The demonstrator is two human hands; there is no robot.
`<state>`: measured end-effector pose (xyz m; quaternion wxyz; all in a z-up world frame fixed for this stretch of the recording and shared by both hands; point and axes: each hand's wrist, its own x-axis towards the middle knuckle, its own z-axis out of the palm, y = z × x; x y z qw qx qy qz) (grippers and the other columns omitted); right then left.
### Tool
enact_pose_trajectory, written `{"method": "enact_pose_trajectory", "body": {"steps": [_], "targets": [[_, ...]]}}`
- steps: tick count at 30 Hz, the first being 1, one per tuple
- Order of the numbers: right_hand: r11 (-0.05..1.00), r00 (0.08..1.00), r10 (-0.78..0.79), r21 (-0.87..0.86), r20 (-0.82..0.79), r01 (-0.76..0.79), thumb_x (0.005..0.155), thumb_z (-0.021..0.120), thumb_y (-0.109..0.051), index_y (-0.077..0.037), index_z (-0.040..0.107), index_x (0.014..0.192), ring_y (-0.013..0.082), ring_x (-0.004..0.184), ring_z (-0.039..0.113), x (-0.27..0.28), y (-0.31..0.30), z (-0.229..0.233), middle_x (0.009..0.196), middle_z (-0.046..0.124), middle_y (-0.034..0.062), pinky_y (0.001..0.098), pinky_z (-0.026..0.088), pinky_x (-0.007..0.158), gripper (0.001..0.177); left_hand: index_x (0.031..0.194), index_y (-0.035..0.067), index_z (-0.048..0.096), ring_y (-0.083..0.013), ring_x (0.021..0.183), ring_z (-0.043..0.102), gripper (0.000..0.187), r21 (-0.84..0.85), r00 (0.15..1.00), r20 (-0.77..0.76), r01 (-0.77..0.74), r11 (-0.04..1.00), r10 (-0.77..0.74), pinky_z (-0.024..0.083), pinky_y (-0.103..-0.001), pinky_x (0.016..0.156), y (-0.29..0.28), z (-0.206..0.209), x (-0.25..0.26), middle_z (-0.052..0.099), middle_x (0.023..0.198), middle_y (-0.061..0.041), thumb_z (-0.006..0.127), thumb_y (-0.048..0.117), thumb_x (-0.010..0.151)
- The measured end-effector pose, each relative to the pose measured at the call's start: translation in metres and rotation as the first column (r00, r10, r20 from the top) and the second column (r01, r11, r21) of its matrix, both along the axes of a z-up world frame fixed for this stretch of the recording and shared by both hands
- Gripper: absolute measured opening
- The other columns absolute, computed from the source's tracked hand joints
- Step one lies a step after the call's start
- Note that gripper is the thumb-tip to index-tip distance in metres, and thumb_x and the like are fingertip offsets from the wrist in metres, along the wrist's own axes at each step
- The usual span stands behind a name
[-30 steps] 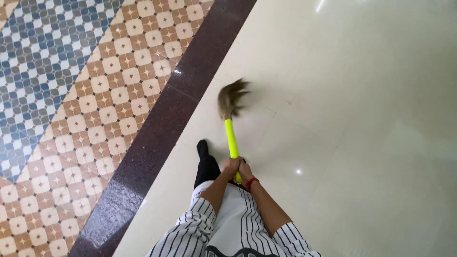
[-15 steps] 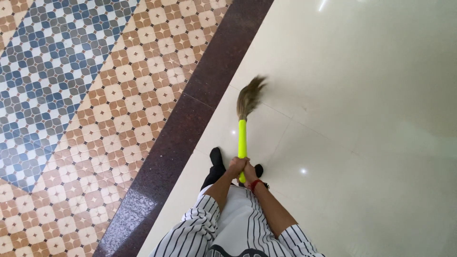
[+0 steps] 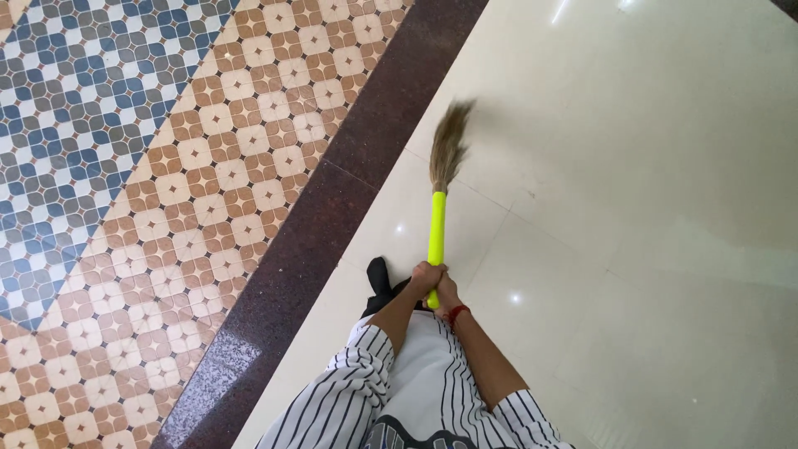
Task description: The person sweeps the floor using a broom, moving across different tiled surfaces.
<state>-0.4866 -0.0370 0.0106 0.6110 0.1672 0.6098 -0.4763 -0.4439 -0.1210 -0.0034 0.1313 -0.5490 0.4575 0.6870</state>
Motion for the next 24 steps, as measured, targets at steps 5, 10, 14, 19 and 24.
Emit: {"method": "enact_pose_trajectory", "body": {"steps": [5,10,14,19,24], "targets": [[0.995,0.997,0.065,0.08,-0.045,-0.062,0.107,0.029,-0.054,-0.005,0.057,0.107,0.0213,0.049,0.054,-0.025,0.002,0.003,0.07,0.058,0.0113,0.0376,0.043,0.042,0.056,0.111,-0.005,0.067,-0.0351,0.095,0.073,0.051,0.059,0.995,0.084,-0.057,0.997,0.052,0.061,-0.049,0.073,-0.001,0.013,-0.015,0.071,0.11,-0.023,0.065,0.04,0.087],[0.999,0.998,-0.043,0.029,-0.035,0.044,0.108,0.028,-0.052,-0.003,0.053,0.106,0.0225,0.048,0.053,-0.024,0.011,0.006,0.071,0.06,0.0123,0.0381,0.045,0.043,0.055,0.111,-0.01,0.066,-0.0349,0.092,0.075,0.057,-0.01,0.998,0.015,0.059,0.998,-0.059,0.062,-0.045,0.072,-0.001,0.002,-0.023,0.073,0.109,-0.027,0.066,0.043,0.089],[0.993,0.992,-0.122,0.011,0.027,0.121,0.107,0.034,-0.05,-0.007,0.052,0.104,0.0221,0.049,0.054,-0.023,-0.003,-0.001,0.072,0.059,0.0094,0.0389,0.044,0.043,0.047,0.116,-0.007,0.065,-0.0341,0.098,0.072,0.059,-0.028,0.992,0.073,0.107,0.994,-0.105,0.059,-0.046,0.077,-0.012,-0.005,-0.03,0.07,0.114,-0.025,0.071,0.043,0.086],[0.998,0.997,-0.063,-0.011,0.037,0.063,0.106,0.037,-0.051,-0.009,0.053,0.103,0.0189,0.047,0.051,-0.049,-0.015,-0.004,0.07,0.057,0.0077,0.0359,0.04,0.04,0.045,0.122,-0.009,0.065,-0.0345,0.1,0.074,0.064,0.01,0.993,0.112,0.043,0.999,-0.044,0.063,-0.045,0.079,-0.018,-0.004,-0.051,0.071,0.115,-0.025,0.074,0.042,0.086],[0.998,0.998,-0.07,0.001,-0.009,0.07,0.107,0.033,-0.054,-0.003,0.053,0.105,0.023,0.046,0.052,-0.103,-0.007,-0.004,0.069,0.056,0.0121,0.0391,0.043,0.04,0.054,0.117,-0.012,0.065,-0.0364,0.095,0.074,0.062,-0.054,0.991,0.122,0.058,0.997,-0.051,0.061,-0.047,0.075,-0.012,0.008,-0.104,0.072,0.111,-0.027,0.071,0.044,0.088]]}}
